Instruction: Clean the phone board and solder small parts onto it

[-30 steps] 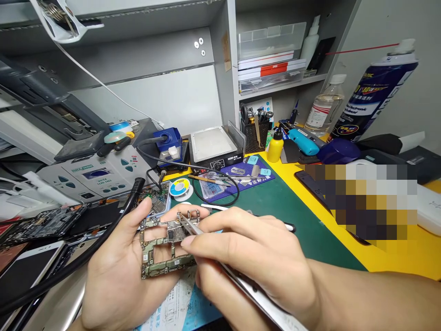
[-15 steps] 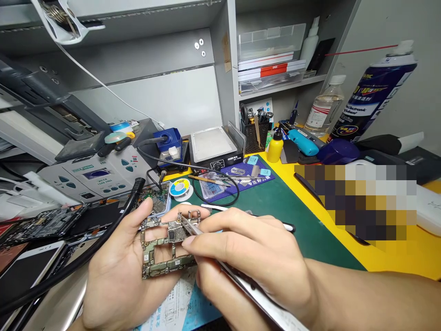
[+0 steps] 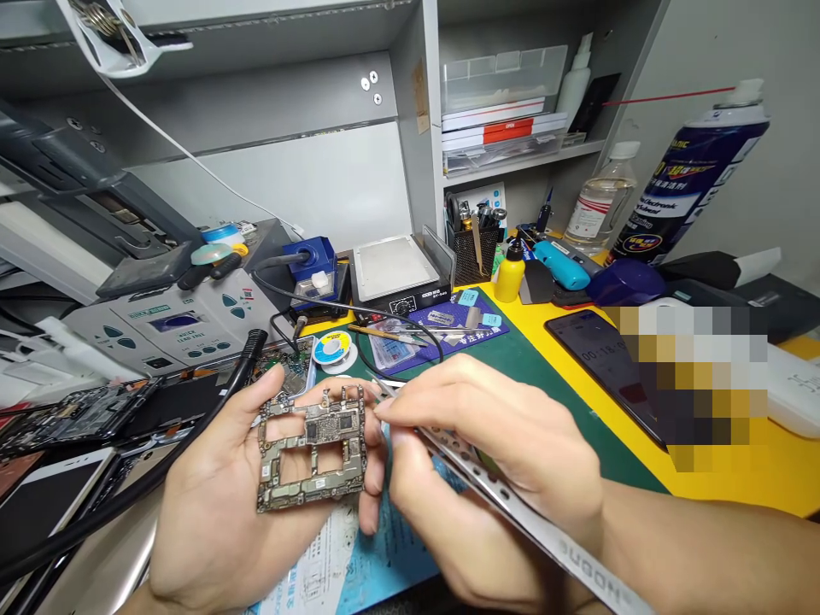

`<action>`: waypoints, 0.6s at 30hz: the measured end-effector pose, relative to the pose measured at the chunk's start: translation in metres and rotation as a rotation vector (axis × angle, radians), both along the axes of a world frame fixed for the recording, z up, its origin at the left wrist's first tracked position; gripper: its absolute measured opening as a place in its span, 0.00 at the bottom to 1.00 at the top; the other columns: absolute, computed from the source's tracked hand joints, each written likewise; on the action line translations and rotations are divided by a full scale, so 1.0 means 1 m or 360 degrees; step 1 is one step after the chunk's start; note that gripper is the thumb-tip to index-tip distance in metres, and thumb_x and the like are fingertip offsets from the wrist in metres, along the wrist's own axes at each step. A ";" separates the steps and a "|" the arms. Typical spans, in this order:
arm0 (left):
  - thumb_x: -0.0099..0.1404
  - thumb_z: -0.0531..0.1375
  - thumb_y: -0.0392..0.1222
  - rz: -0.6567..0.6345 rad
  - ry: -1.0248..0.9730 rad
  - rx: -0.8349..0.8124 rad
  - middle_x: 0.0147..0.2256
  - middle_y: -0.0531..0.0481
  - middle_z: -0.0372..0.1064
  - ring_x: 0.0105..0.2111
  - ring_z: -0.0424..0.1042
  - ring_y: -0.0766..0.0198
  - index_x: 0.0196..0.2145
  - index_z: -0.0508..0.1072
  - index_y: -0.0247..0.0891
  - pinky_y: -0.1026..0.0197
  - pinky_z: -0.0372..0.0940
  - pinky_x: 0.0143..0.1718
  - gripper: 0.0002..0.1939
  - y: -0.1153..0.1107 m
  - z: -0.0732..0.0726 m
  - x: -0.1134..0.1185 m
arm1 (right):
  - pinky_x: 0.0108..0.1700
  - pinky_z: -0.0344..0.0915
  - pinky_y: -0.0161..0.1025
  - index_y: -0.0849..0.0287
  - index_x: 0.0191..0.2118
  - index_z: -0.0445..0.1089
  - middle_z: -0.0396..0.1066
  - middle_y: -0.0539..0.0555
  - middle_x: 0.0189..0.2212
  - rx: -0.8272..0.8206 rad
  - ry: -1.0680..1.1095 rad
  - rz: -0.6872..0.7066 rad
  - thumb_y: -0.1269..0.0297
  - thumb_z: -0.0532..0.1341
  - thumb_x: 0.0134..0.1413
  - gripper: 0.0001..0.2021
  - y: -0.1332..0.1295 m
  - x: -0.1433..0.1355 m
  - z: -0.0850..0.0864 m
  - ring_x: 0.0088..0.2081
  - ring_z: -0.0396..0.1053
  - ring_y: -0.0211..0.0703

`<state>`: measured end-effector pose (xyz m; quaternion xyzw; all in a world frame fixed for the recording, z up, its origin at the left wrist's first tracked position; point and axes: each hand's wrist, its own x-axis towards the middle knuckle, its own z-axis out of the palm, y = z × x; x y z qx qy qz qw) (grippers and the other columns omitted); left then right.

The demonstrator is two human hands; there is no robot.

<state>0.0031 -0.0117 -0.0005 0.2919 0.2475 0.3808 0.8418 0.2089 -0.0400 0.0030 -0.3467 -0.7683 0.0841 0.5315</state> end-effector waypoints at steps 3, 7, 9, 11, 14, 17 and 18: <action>0.71 0.58 0.60 -0.0014 -0.0027 0.0006 0.36 0.38 0.80 0.31 0.78 0.51 0.43 0.83 0.31 0.52 0.75 0.31 0.27 0.000 0.000 0.000 | 0.41 0.78 0.25 0.64 0.40 0.79 0.83 0.54 0.31 0.0052 0.0035 0.0037 0.85 0.65 0.51 0.14 0.001 -0.006 0.005 0.34 0.82 0.35; 0.73 0.56 0.60 -0.0029 -0.0070 0.0002 0.36 0.38 0.79 0.32 0.78 0.50 0.44 0.83 0.31 0.52 0.75 0.31 0.28 -0.001 -0.001 0.000 | 0.39 0.78 0.25 0.67 0.38 0.80 0.82 0.56 0.29 0.0086 0.0097 0.0045 0.87 0.64 0.51 0.12 0.001 -0.011 0.006 0.32 0.81 0.35; 0.74 0.54 0.59 -0.0034 -0.0093 0.0004 0.36 0.39 0.78 0.32 0.78 0.50 0.44 0.82 0.30 0.52 0.75 0.31 0.28 -0.001 -0.002 -0.001 | 0.38 0.79 0.25 0.68 0.38 0.80 0.82 0.57 0.29 0.0083 0.0116 0.0044 0.87 0.64 0.51 0.12 0.002 -0.011 0.006 0.32 0.81 0.36; 0.75 0.52 0.59 -0.0035 -0.0110 0.0016 0.36 0.39 0.78 0.32 0.78 0.51 0.45 0.83 0.30 0.53 0.75 0.31 0.29 -0.001 -0.002 -0.001 | 0.38 0.79 0.26 0.69 0.38 0.80 0.82 0.57 0.29 0.0076 0.0115 0.0048 0.86 0.64 0.52 0.11 0.002 -0.011 0.006 0.32 0.81 0.36; 0.77 0.50 0.59 -0.0046 -0.0126 0.0047 0.37 0.38 0.78 0.32 0.79 0.51 0.46 0.83 0.29 0.53 0.75 0.32 0.31 0.000 -0.003 -0.002 | 0.37 0.79 0.26 0.68 0.39 0.81 0.82 0.57 0.29 0.0080 0.0087 0.0054 0.86 0.65 0.52 0.12 0.002 -0.010 0.008 0.32 0.81 0.36; 0.76 0.51 0.58 -0.0070 -0.0131 0.0073 0.37 0.39 0.79 0.32 0.79 0.51 0.46 0.83 0.30 0.53 0.76 0.32 0.30 0.000 -0.003 -0.002 | 0.37 0.79 0.27 0.68 0.39 0.81 0.81 0.57 0.29 0.0074 0.0086 0.0068 0.86 0.64 0.52 0.12 0.001 -0.010 0.008 0.31 0.81 0.37; 0.76 0.52 0.57 -0.0071 -0.0127 0.0075 0.37 0.39 0.80 0.32 0.79 0.51 0.45 0.83 0.31 0.53 0.76 0.32 0.28 0.000 -0.002 -0.002 | 0.37 0.79 0.27 0.67 0.39 0.81 0.81 0.57 0.29 0.0065 0.0096 0.0077 0.86 0.64 0.52 0.13 0.001 -0.011 0.008 0.31 0.81 0.37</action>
